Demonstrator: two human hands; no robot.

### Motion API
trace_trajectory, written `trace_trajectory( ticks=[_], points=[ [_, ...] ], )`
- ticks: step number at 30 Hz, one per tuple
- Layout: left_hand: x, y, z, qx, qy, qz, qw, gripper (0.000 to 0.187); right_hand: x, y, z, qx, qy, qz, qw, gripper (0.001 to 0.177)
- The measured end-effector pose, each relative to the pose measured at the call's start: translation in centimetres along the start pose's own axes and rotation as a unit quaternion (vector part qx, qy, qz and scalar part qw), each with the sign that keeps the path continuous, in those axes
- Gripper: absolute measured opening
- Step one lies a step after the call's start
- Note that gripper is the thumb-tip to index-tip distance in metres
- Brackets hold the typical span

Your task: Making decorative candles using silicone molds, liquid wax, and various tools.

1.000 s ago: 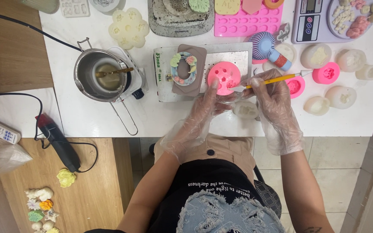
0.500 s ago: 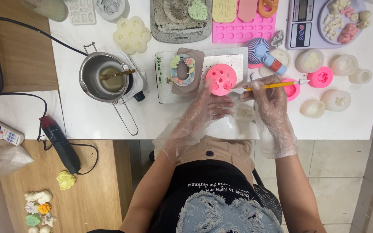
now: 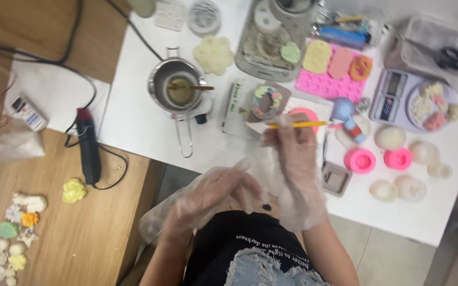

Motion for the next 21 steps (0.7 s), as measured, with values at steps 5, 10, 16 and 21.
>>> trace_trajectory(
  ticks=[5,10,16,21],
  points=[
    [-4.5,2.7,2.0,0.269,0.156,-0.188,0.932,0.055,9.9,-3.0,-4.7,0.044,-0.029,0.001,0.999,0.019],
    [-9.6,-0.4,5.0,0.066,-0.019,-0.572,0.817,0.057,13.2,-6.0,-11.7,-0.019,-0.019,0.083,0.996,0.025],
    [-10.5,-5.7,8.6,0.069,0.031,-0.473,0.878,0.055,12.1,-5.5,-11.7,-0.021,0.121,0.064,0.990,0.028],
    [-9.7,-6.1,7.6,0.013,-0.024,-0.479,0.877,0.051,11.8,-4.5,-10.0,-0.013,0.115,0.078,0.990,0.023]
  ],
)
Point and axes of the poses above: each hand's wrist, its own y-axis away from the middle knuckle, its own x-axis out of the palm, z = x × y, the point moved 1 cm from there along -y, towards the middle knuckle, and after that the axes turned 9 degrees about -z, right-handed, at the moved point
